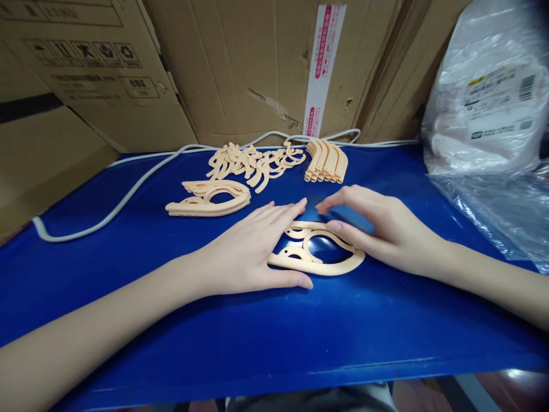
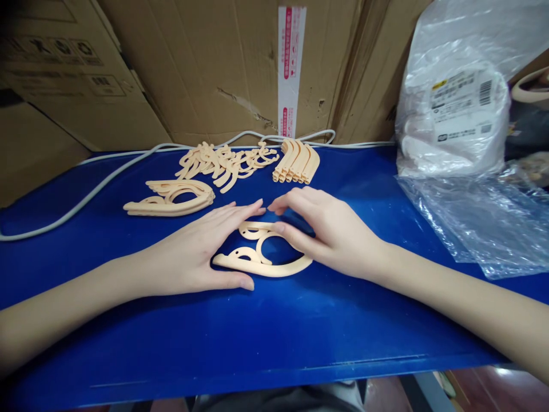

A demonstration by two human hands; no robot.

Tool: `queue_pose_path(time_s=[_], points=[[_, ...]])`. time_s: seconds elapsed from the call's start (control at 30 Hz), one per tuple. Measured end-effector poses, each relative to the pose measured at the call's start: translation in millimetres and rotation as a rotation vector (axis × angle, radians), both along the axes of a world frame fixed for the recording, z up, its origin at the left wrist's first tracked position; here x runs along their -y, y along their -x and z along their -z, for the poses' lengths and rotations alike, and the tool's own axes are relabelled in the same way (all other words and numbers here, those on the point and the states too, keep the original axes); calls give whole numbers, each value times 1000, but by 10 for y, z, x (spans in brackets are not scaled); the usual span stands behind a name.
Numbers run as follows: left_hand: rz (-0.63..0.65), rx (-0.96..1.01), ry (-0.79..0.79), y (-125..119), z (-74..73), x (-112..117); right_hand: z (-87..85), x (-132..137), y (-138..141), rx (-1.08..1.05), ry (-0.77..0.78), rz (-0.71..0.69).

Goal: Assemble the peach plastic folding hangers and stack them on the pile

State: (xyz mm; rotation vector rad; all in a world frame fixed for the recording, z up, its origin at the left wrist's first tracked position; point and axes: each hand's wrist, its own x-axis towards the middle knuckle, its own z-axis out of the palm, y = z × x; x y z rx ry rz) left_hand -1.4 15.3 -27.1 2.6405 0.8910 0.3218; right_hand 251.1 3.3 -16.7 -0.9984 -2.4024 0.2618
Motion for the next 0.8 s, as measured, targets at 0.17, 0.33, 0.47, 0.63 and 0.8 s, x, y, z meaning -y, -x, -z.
queue_pose_path(time_s=[0.17, 0.33, 0.47, 0.63, 0.8], points=[[40, 67, -119, 4, -8, 21, -24, -39, -35, -50, 63, 143], [-15, 234, -307, 28, -77, 27, -80, -37, -15, -107, 309, 201], [-53, 230, -462, 38, -102, 12, -115, -18, -5, -285, 597, 171], [-25, 151, -513, 31, -69, -4, -81, -10, -16, -464, 783, 143], [-11, 111, -520, 36, -56, -3, -64, -10, 6, -504, 861, 99]])
